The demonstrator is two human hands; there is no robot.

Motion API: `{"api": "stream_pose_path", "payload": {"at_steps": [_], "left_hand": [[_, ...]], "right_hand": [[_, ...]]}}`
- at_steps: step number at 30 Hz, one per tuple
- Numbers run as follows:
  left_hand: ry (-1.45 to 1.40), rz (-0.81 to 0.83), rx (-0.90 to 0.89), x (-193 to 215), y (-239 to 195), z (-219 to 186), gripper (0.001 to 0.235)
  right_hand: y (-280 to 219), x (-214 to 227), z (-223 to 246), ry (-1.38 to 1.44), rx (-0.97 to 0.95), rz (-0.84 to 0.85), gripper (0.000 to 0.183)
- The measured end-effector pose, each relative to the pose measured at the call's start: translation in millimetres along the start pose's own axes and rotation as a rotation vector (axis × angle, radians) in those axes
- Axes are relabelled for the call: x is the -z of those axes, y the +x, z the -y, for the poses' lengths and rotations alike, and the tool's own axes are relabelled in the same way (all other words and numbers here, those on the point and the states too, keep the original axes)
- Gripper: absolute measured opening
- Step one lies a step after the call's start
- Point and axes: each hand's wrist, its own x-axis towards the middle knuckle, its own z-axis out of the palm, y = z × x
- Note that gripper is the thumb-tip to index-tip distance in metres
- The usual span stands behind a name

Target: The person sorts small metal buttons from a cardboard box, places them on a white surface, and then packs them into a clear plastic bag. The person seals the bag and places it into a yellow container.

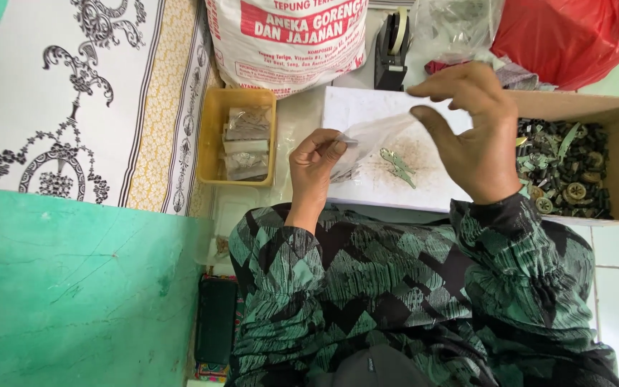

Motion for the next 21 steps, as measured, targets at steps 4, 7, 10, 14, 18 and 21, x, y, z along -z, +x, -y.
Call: {"api": "stream_pose_path", "payload": {"at_steps": [4,7,10,14,18,21], "left_hand": [[0.002,0.019,0.000,-5,-1,-10,0.014],[0.123,-0.106,-0.039,-9,-1,-11,0.014],[0.153,-0.091,-0.014,-8,-1,-10,0.012],[0.139,-0.079,0.014,-7,0,-4,0.011],[0.151,-0.061,0.014,-1,2,1,0.010],[0.150,-0.075,0.006,-2,0,1,0.010]], "right_hand": [[-50,-34,-19,0.128,-0.138,-0.193,0.008],[-115,-82,-21,0.172,-0.407,-0.036,0.014],[-175,-113,-9,0.119,-0.375,0.333,0.015],[-195,-114,-7,0.405,-0.694,0.748,0.032],[-216,-142,-45,0.178,-0.794,0.785,0.036],[-218,-170,-64,-0.117,-0.717,0.746,0.040]]}}
